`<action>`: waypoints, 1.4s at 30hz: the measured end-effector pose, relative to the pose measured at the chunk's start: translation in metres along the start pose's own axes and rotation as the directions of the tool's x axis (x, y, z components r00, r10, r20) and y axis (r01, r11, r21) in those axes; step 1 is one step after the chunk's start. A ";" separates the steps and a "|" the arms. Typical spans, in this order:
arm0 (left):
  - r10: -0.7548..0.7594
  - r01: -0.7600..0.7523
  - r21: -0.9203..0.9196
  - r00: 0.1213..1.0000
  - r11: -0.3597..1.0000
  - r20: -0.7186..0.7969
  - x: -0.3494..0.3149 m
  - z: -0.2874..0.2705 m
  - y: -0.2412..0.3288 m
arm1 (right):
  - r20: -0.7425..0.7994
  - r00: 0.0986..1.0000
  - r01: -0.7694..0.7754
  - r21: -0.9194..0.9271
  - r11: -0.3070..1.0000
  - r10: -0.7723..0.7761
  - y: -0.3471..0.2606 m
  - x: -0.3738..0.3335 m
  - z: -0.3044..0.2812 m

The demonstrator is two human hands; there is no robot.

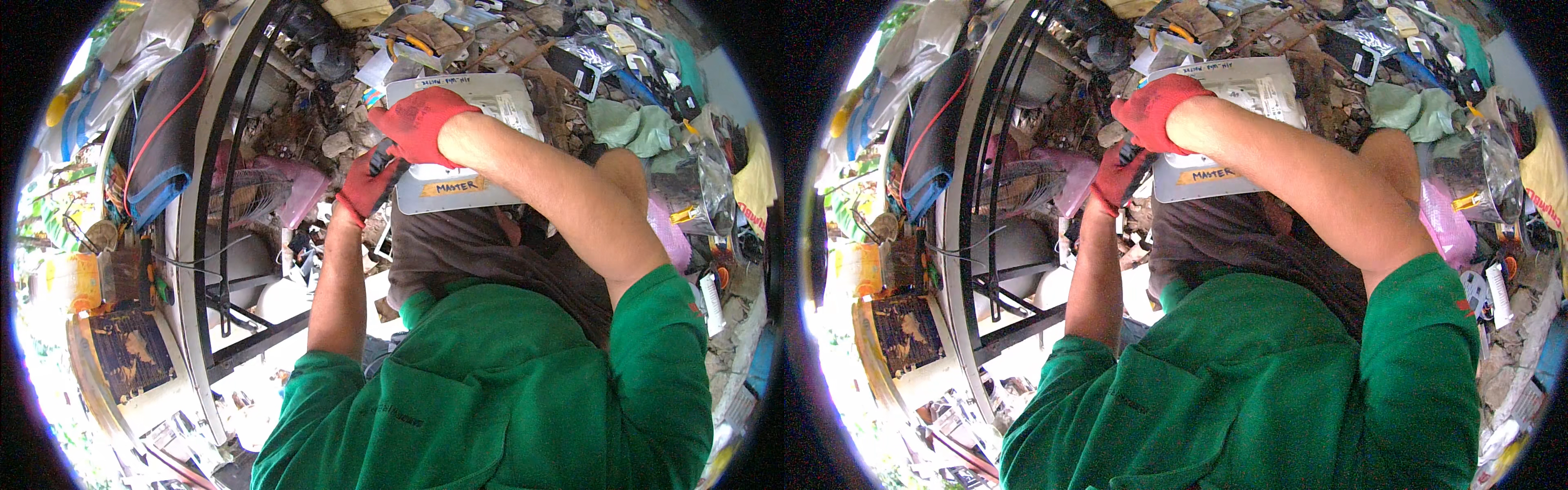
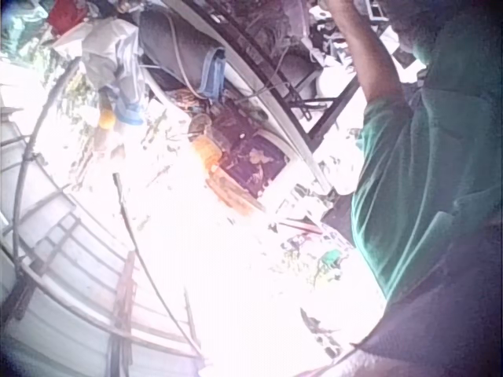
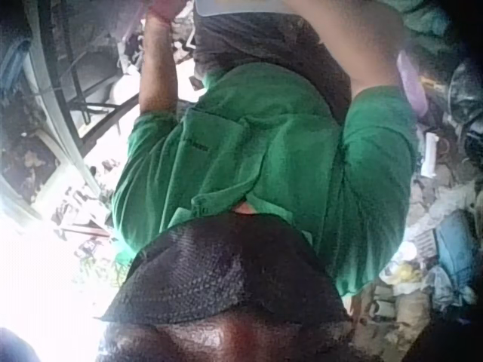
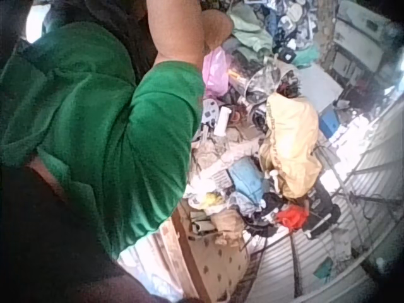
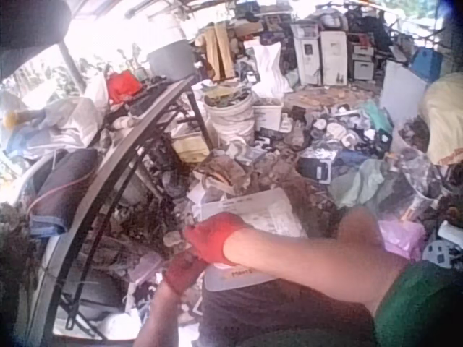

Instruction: The person uses a screwdriver to remove screws from the white plastic casing of an electronic device, then picks up a component with a wire and examines it.

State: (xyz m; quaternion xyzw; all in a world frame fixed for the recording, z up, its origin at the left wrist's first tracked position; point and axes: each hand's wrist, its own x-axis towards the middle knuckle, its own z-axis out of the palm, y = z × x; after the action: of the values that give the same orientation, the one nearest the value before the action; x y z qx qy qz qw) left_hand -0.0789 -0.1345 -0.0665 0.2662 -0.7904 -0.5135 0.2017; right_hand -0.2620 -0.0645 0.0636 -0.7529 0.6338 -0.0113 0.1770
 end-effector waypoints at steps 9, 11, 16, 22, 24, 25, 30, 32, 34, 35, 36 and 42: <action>-0.007 0.015 0.116 0.998 0.993 -0.069 0.001 -0.001 -0.006 | 0.141 0.958 0.263 -0.083 0.961 -0.250 -0.003 0.008 -0.006; -0.001 0.019 0.122 0.989 0.992 -0.150 0.006 0.008 0.004 | 0.140 0.947 0.302 -0.081 0.950 -0.289 0.003 0.007 -0.004; 0.040 0.014 0.205 0.967 0.979 -0.253 0.018 0.026 0.025 | 0.225 0.918 0.358 -0.114 0.927 -0.327 0.018 0.018 0.000; 0.103 -0.100 0.062 0.994 0.993 -0.036 0.015 0.002 -0.003 | 0.114 0.984 0.160 -0.189 0.969 -0.140 0.004 0.014 -0.004; 0.052 -0.053 0.002 0.995 0.999 0.086 0.016 -0.006 -0.006 | 0.149 0.977 0.183 -0.250 0.951 -0.149 0.000 0.016 -0.004; 0.057 -0.057 0.018 0.998 0.998 0.006 0.016 -0.003 -0.002 | 0.150 0.966 0.242 -0.252 0.937 -0.209 0.001 0.014 -0.004; 0.096 -0.088 0.046 0.969 0.995 -0.230 0.018 0.013 0.000 | 0.087 0.919 0.393 -0.254 0.884 -0.384 0.003 0.014 0.005; 0.178 -0.171 0.057 0.974 0.984 -0.144 0.015 0.007 0.006 | 0.088 0.959 0.283 -0.195 0.939 -0.270 -0.002 0.007 -0.005; 0.080 -0.078 -0.063 0.997 0.995 0.017 0.016 -0.005 0.002 | 0.094 0.981 0.188 -0.190 0.964 -0.172 -0.007 0.006 -0.010; 0.036 -0.024 -0.114 0.994 0.993 0.101 0.016 -0.008 0.001 | 0.096 0.987 0.151 -0.214 0.965 -0.133 -0.010 0.008 -0.010; 0.006 -0.008 0.059 0.999 0.998 0.043 0.016 -0.009 0.000 | 0.097 0.991 0.113 -0.238 0.965 -0.093 -0.012 0.010 -0.011; 0.166 -0.151 0.139 0.982 0.979 -0.096 0.022 0.002 0.002 | 0.204 0.956 0.275 -0.356 0.893 -0.213 -0.002 0.020 -0.004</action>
State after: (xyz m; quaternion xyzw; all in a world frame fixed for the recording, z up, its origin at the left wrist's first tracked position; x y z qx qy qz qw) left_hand -0.0975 -0.1459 -0.0649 0.2421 -0.8292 -0.4278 0.2662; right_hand -0.2567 -0.0847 0.0642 -0.8449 0.5079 0.1499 0.0751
